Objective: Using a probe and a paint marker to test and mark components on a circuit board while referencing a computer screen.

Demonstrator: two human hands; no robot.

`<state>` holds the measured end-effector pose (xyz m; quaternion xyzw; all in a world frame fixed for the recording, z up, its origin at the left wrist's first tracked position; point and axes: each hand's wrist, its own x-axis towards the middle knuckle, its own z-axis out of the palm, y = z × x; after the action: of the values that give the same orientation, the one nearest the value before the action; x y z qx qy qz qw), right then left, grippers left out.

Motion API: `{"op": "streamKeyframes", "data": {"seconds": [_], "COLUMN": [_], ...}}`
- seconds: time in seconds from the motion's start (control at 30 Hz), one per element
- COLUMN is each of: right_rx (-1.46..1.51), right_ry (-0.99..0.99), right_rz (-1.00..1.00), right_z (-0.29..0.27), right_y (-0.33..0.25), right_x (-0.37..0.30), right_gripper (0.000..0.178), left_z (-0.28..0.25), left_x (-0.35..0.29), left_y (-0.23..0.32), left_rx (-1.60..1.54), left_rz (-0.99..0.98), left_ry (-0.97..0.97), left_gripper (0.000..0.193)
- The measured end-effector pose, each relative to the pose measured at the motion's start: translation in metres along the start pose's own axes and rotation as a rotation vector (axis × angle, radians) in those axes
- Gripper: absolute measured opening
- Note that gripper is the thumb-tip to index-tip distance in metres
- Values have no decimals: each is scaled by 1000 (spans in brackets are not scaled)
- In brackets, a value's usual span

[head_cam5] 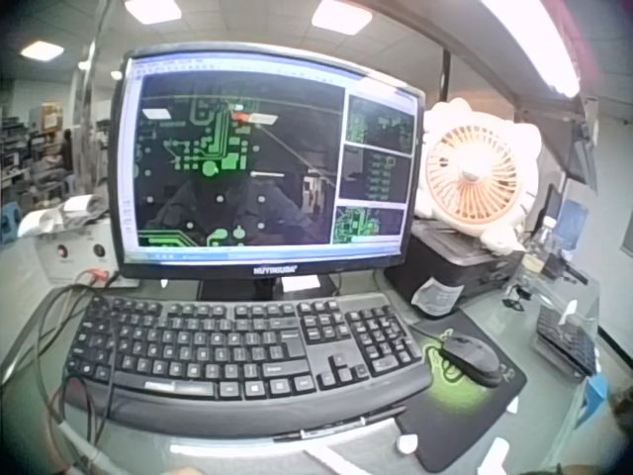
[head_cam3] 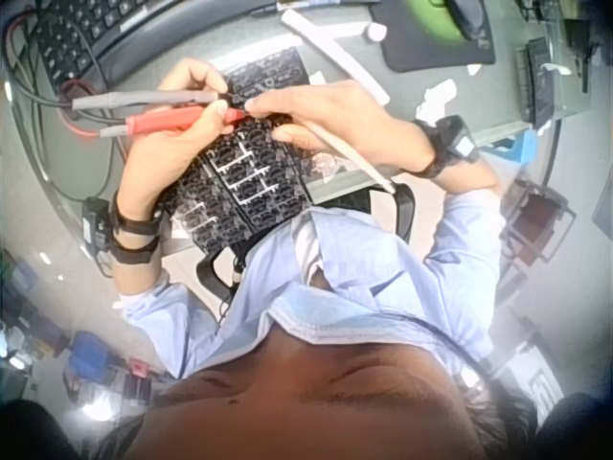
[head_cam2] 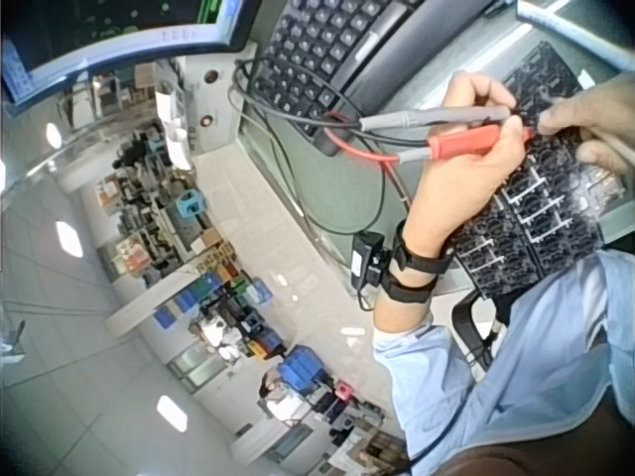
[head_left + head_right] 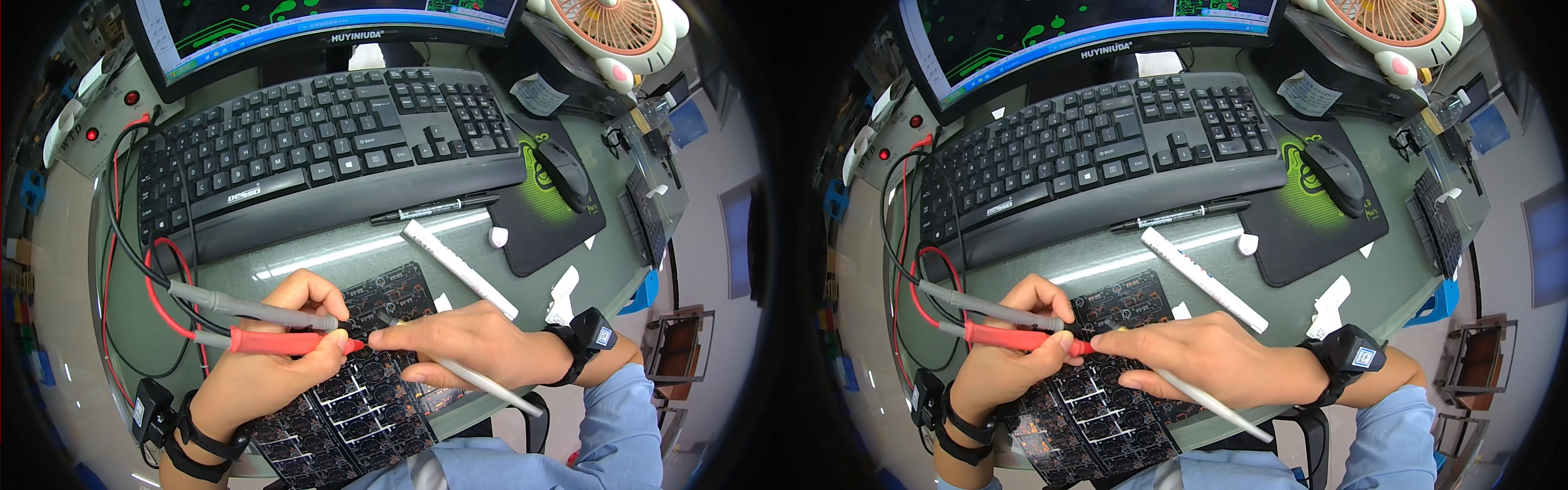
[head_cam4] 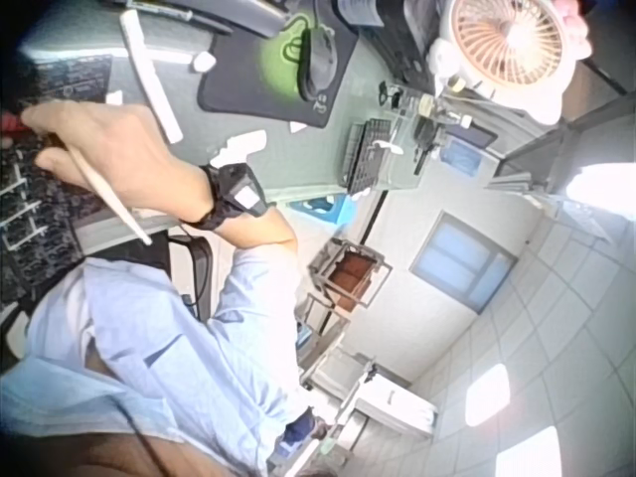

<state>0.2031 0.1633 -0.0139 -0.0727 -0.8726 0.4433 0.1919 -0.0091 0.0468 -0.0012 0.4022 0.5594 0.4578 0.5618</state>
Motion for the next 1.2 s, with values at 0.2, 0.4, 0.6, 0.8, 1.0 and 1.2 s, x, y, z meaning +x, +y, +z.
{"op": "streamKeyframes", "data": {"seconds": [0.2, 0.4, 0.6, 0.8, 1.0, 1.2], "right_rx": [250, 116, -2, 143, 415, 442], "right_ry": [-37, -19, -19, 101, 213, 181], "right_rz": [256, 25, 88, 212, 435, 424], "right_z": [-14, 10, -3, -19, -9, -11], "right_y": [-10, -8, -16, 4, 13, 15], "right_x": [19, 77, 75, 22, 9, 8], "right_gripper": [22, 32, 26, 32, 31, 29], "left_z": [-3, -5, -2, -3, -4, -4], "left_x": [-1, -2, -2, 2, 4, 4], "left_y": [-2, -9, -3, -2, -3, -2], "left_rx": [31, 78, -12, -152, -150, -106], "left_rz": [-15, 18, 20, -12, -18, -13], "left_ry": [-17, -26, 1, -47, -39, -31], "left_gripper": [20, 30, 27, 25, 26, 27]}}
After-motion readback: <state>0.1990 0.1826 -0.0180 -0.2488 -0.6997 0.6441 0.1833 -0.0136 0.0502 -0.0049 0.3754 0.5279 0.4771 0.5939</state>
